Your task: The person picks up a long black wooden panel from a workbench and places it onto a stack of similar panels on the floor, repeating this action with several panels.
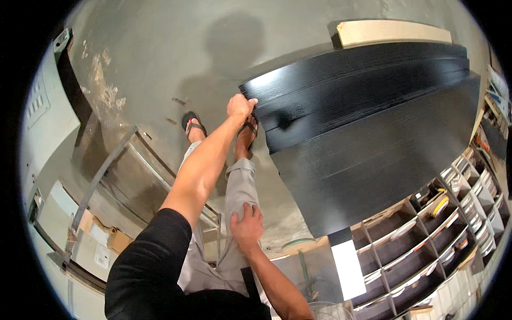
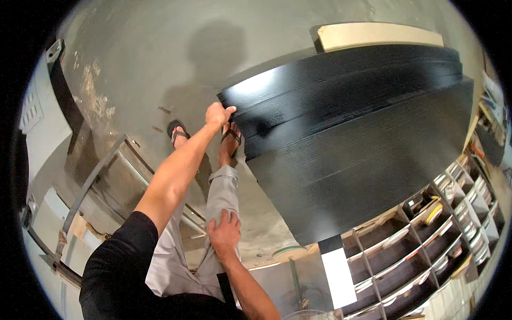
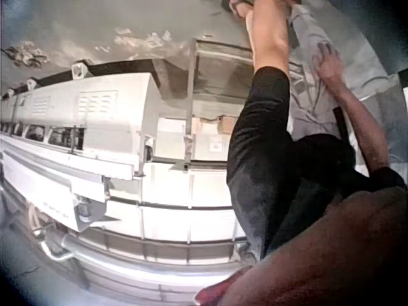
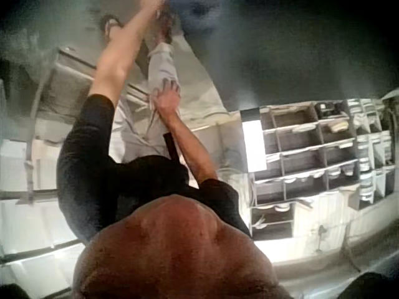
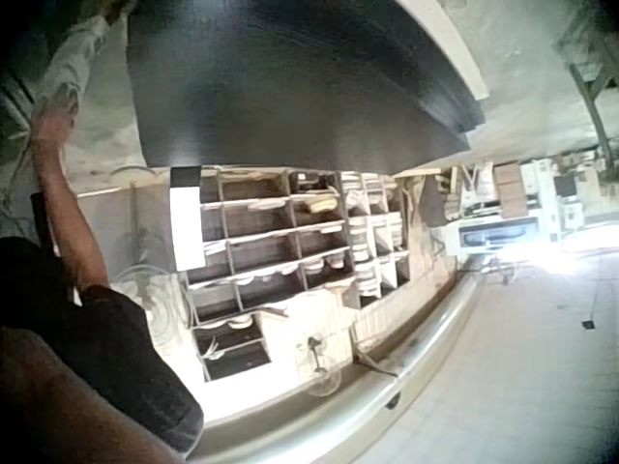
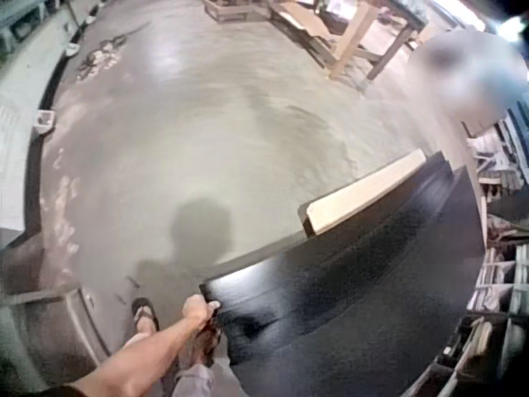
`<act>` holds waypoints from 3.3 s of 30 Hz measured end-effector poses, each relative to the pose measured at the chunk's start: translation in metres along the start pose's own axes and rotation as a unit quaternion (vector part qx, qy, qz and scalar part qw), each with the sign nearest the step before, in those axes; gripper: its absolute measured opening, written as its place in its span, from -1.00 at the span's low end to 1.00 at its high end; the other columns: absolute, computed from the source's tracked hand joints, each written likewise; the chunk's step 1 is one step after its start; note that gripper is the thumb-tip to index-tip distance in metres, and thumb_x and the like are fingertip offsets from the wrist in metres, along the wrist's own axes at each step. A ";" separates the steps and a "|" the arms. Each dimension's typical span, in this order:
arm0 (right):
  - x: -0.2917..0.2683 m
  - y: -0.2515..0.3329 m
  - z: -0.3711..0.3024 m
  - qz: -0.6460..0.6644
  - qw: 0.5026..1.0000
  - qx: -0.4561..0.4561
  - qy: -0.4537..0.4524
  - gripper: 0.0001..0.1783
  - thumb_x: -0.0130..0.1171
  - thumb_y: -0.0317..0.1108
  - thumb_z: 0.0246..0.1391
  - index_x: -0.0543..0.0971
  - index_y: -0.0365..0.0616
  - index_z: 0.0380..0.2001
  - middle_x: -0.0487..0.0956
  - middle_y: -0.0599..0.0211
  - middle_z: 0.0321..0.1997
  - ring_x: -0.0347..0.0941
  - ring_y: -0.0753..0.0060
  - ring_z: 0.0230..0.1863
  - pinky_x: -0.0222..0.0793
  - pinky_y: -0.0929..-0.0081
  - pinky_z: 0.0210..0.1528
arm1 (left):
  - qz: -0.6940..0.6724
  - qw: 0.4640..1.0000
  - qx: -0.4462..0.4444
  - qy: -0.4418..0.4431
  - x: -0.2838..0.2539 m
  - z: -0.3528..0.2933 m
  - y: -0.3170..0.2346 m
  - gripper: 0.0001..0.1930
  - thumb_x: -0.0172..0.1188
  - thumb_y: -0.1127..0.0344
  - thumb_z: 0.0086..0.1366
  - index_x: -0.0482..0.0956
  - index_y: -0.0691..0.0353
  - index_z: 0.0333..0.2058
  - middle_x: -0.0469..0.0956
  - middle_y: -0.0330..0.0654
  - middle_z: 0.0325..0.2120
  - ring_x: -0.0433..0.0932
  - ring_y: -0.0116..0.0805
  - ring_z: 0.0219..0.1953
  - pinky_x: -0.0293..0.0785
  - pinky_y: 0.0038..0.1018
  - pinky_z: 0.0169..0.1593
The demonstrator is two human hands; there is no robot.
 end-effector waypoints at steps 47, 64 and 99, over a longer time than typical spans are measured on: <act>0.029 -0.048 0.039 -0.027 0.938 -0.342 -0.046 -0.55 0.19 -0.28 -0.07 0.43 -0.18 -0.07 0.49 0.20 -0.16 0.44 0.29 -0.15 0.34 0.41 -0.11 | -0.110 0.989 -0.035 0.088 0.091 -0.216 0.166 -0.69 0.06 0.13 0.09 0.54 0.28 -0.35 0.55 0.07 -0.40 0.52 0.05 -0.26 0.42 -0.12 -0.21; 0.002 -0.005 0.018 0.084 0.957 -0.277 0.020 -0.57 0.14 -0.28 -0.01 0.43 -0.16 -0.04 0.50 0.22 -0.13 0.44 0.34 -0.11 0.34 0.40 -0.05 | -0.140 0.989 0.040 -0.019 0.121 -0.205 0.185 -0.70 0.10 0.12 0.07 0.49 0.27 -0.39 0.51 0.08 -0.31 0.48 0.06 -0.19 0.39 -0.12 -0.15; -0.015 0.053 0.010 -0.191 0.974 -0.112 0.042 -0.36 0.12 -0.06 -0.14 0.37 -0.15 0.02 0.37 -0.01 0.04 0.31 -0.11 0.01 0.30 0.14 0.01 | -0.239 0.970 0.040 0.033 0.079 -0.212 0.172 -0.46 0.17 -0.07 -0.01 0.48 0.34 -0.25 0.44 0.12 -0.19 0.41 0.06 -0.08 0.37 -0.18 -0.07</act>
Point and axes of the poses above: each hand's wrist, its own z-axis towards the middle knuckle, its own x-axis out of the palm, y = z × x, the point moved 2 cm from there along z, towards the middle knuckle
